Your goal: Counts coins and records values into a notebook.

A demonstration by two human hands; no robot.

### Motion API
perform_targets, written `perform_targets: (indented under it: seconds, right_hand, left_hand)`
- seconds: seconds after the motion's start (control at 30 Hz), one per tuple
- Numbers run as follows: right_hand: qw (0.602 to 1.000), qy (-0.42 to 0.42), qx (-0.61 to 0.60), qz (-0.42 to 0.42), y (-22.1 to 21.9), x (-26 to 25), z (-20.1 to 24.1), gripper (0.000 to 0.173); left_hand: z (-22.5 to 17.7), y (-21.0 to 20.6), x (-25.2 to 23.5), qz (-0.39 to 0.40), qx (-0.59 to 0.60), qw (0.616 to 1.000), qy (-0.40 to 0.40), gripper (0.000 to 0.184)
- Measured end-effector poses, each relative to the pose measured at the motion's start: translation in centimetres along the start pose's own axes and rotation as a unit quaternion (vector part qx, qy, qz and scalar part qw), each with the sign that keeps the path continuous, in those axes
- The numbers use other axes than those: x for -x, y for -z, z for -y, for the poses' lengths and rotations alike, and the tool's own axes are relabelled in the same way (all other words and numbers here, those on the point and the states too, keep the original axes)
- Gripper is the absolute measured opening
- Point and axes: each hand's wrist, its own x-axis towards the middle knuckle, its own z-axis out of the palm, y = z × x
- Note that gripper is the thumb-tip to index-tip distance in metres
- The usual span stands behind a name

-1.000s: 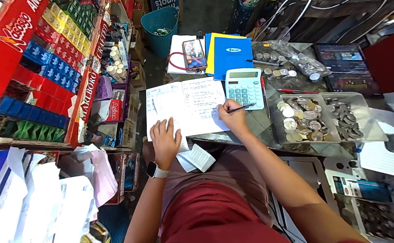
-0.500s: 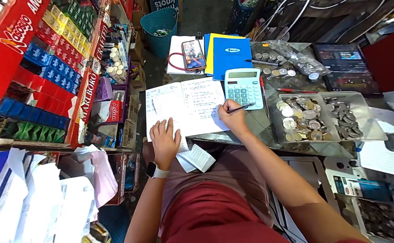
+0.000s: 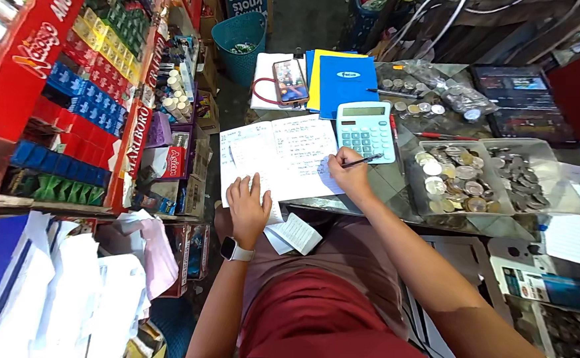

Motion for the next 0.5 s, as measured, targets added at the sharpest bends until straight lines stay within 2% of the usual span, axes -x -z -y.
perform_targets:
  seconds: [0.33,0.5]
  right_hand:
    - [0.998,0.017,0.051,0.018,0.54,-0.25,0.07,0.029]
    - [1.000,0.003,0.024,0.019,0.78,-0.32,0.09,0.029]
  left_hand:
    - [-0.65,0.19,-0.27,0.007,0.014,1.000,0.014,0.046]
    - [-0.70,0.26,-0.36,0.009,0.010,1.000,0.009,0.047]
